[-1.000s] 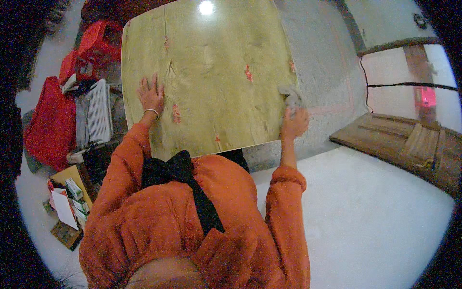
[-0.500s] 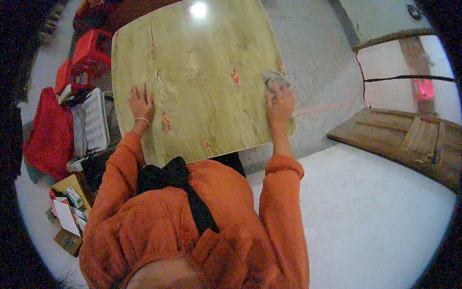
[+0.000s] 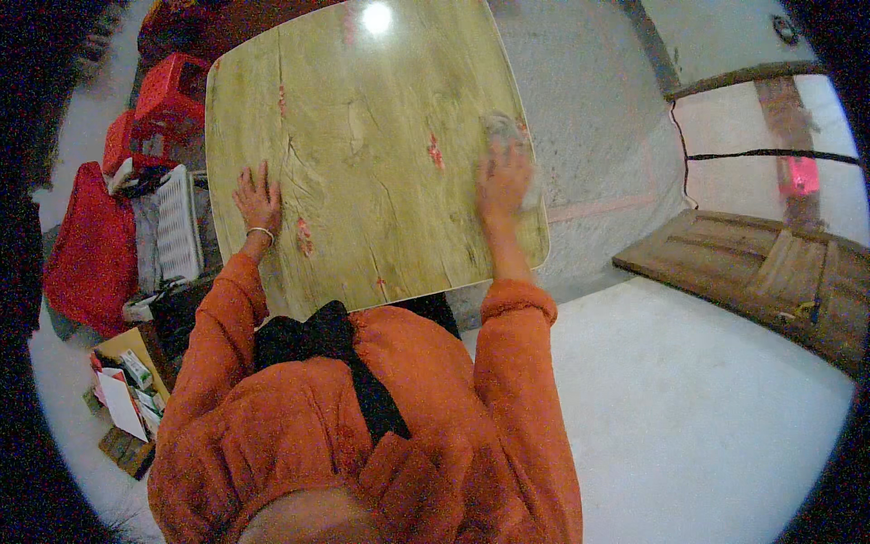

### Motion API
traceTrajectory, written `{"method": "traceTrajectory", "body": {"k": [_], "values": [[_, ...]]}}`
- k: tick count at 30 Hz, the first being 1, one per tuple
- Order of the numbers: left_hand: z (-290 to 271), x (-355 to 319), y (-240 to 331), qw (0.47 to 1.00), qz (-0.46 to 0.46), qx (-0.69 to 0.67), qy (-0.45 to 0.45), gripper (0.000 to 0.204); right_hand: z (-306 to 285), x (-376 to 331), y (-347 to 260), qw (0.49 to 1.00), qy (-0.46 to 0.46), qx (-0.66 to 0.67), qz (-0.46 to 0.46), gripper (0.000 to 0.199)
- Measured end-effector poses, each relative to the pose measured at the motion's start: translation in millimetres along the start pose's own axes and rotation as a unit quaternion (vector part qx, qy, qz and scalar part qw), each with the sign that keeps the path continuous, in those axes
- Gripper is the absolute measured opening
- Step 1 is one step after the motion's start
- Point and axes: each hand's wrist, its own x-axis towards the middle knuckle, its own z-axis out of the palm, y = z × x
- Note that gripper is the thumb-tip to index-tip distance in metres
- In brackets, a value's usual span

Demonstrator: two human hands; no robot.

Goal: The person walks into a room and begins wiping a large, light-colored table with a grey cloth. They systematically clean the entire surface of the table using circular and sweeping motions.

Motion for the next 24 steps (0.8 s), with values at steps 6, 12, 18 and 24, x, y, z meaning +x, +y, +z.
{"method": "traceTrajectory", "body": {"k": [6, 12, 18, 24], "values": [[-3.8, -2.3, -0.5, 1.000, -0.003, 0.010, 0.003, 0.053, -60.6, -96.6, -20.3, 0.962, -0.162, 0.102, -0.194, 0.045], [-7.5, -2.0, -1.9, 1.000, -0.010, 0.003, -0.002, 0.054, -41.2, -46.8, 15.5, 0.997, -0.065, -0.032, -0.026, 0.043], [-1.2, 3.3, 2.5, 1.000, 0.008, -0.008, 0.005, 0.054, -14.1, -24.8, -35.9, 0.996, -0.085, 0.008, -0.016, 0.048], [-7.4, -1.5, 4.6, 1.000, -0.006, 0.006, -0.004, 0.054, -59.8, -105.2, -9.9, 0.949, -0.183, 0.104, -0.235, 0.050]]}}
